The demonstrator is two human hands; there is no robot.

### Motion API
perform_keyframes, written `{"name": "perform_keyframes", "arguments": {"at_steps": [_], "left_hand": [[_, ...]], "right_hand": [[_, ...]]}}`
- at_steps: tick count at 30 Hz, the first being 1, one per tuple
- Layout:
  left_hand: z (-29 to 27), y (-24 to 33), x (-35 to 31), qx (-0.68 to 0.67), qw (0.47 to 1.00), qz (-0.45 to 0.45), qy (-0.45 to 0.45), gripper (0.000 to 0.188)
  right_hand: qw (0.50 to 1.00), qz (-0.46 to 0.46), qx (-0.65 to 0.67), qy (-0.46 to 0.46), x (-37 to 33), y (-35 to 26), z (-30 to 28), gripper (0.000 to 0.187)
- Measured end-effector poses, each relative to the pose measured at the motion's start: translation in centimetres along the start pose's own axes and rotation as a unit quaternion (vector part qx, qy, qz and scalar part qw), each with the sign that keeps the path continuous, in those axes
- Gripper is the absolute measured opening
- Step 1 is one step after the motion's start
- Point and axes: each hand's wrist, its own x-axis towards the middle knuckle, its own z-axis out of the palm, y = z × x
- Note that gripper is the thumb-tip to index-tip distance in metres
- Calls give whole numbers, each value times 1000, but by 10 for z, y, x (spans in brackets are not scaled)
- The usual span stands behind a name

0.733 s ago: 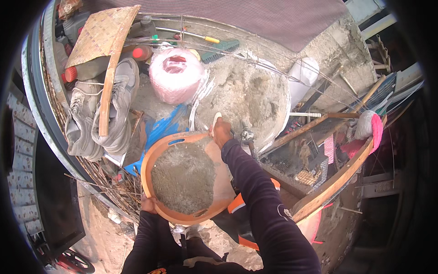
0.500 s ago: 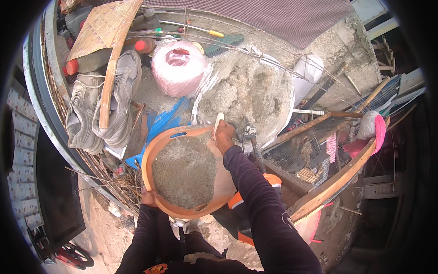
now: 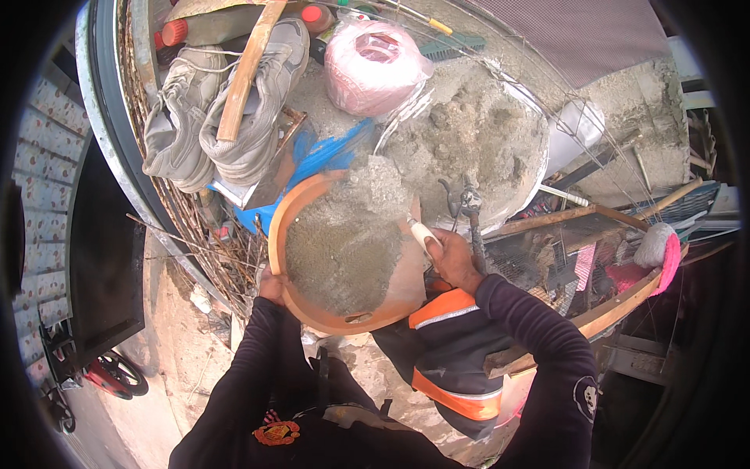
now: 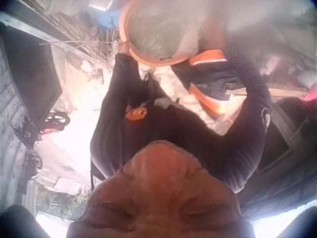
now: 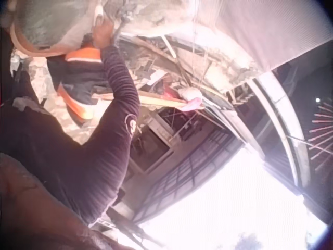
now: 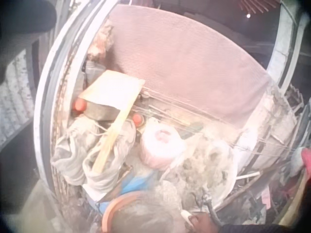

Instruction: The person scoops wet concrete from a large container into an orange basin using a trowel, then carries the basin to a pile of dry sand and dumps it. The person repeats the scooping and dumping cycle and briefly uses a hoe to mix the pile.

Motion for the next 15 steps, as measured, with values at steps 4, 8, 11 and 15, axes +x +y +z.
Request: {"name": "perform_keyframes", "arguments": {"at_steps": [4,8,11,15], "left_hand": [[-9,-4,3,-21,1000,1,-2,44],[-6,-6,3,-21,1000,-4,-1,41],[-4,-2,2,6,1000,8,4,36],[-4,-4,5,15,1000,22,-10,34]], "right_hand": [[977,-77,-178,92,-12,-3,6,42],[946,-80,-216,229,-4,-42,-31,43],[920,0,-278,275,21,-47,-74,41],[900,-3,-334,279,71,5,-104,39]]}}
